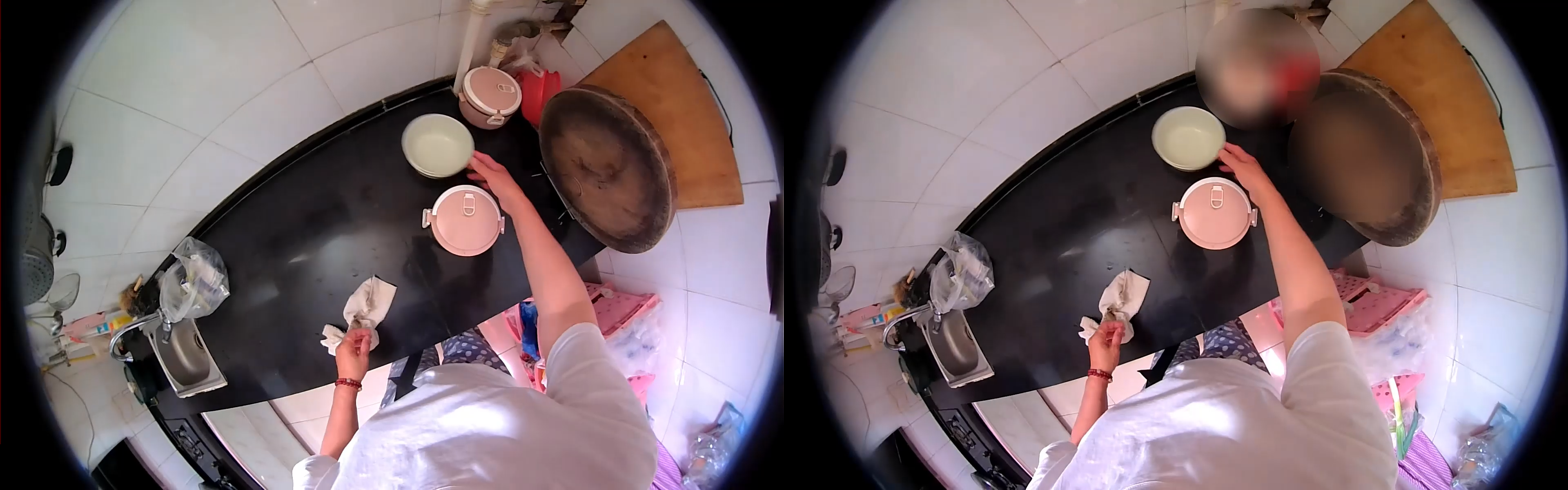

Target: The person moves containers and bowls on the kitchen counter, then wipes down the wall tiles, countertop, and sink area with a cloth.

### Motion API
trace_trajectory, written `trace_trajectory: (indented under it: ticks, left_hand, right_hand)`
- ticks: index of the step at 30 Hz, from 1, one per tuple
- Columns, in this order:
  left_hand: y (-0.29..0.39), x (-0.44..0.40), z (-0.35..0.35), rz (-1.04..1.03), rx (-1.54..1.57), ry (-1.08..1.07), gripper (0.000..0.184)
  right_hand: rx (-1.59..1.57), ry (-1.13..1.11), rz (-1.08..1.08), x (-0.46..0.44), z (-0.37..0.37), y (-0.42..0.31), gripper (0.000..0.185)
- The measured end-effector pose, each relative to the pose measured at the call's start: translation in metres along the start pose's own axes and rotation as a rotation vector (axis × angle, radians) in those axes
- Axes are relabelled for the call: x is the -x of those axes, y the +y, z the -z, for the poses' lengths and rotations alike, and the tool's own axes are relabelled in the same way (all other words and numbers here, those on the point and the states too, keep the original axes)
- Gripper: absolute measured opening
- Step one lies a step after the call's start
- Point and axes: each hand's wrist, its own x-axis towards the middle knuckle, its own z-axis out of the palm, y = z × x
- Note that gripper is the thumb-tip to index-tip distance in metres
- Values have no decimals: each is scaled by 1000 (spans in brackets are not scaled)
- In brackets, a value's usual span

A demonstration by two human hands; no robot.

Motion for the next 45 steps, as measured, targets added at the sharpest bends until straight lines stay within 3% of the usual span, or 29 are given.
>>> trace_trajectory:
  ticks: [3, 7, 9, 12, 16, 19, 22, 30, 35, 38, 40, 41, 44, 45]
  left_hand:
    - [3, -14, 2, -20, -30, -26, 12]
    - [27, -37, -7, -52, -20, -113, 14]
    - [40, -52, -15, -8, 78, -183, 20]
    - [79, -80, -38, -107, 256, -164, 29]
    - [137, -134, -74, -205, 263, -147, 52]
    - [156, -178, -104, -341, 203, -115, 65]
    - [198, -186, -116, 75, 384, -304, 72]
    - [244, -197, -115, 84, 511, -276, 67]
    - [237, -214, -106, 113, 444, -296, 71]
    - [209, -213, -101, 167, 454, -266, 72]
    - [192, -209, -101, 198, 514, -228, 72]
    - [194, -204, -100, 213, 517, -189, 70]
    - [199, -200, -102, 193, 475, -113, 67]
    - [199, -199, -103, 177, 477, -105, 66]
  right_hand:
    - [44, 4, 220, -11, -8, 0, 51]
    - [-48, 225, 134, 4, 1, 32, 31]
    - [-7, 353, 164, 26, 9, 50, 29]
    - [-64, 532, 157, 72, 7, 68, 29]
    - [-116, 524, 9, 124, -11, 79, 41]
    - [-251, 383, -121, 133, -22, 85, 43]
    - [-288, 312, -116, 124, -25, 84, 41]
    - [-198, 388, 62, 90, -3, 35, 42]
    - [-113, 127, -51, 61, 28, 31, 45]
    - [-137, 153, -90, 22, 36, 28, 42]
    - [-305, 349, 45, -8, 39, 11, 35]
    - [-399, 442, 51, -26, 39, -1, 40]
    - [-475, 605, -30, -73, 47, -36, 79]
    - [-409, 721, -3, -97, 47, -36, 82]
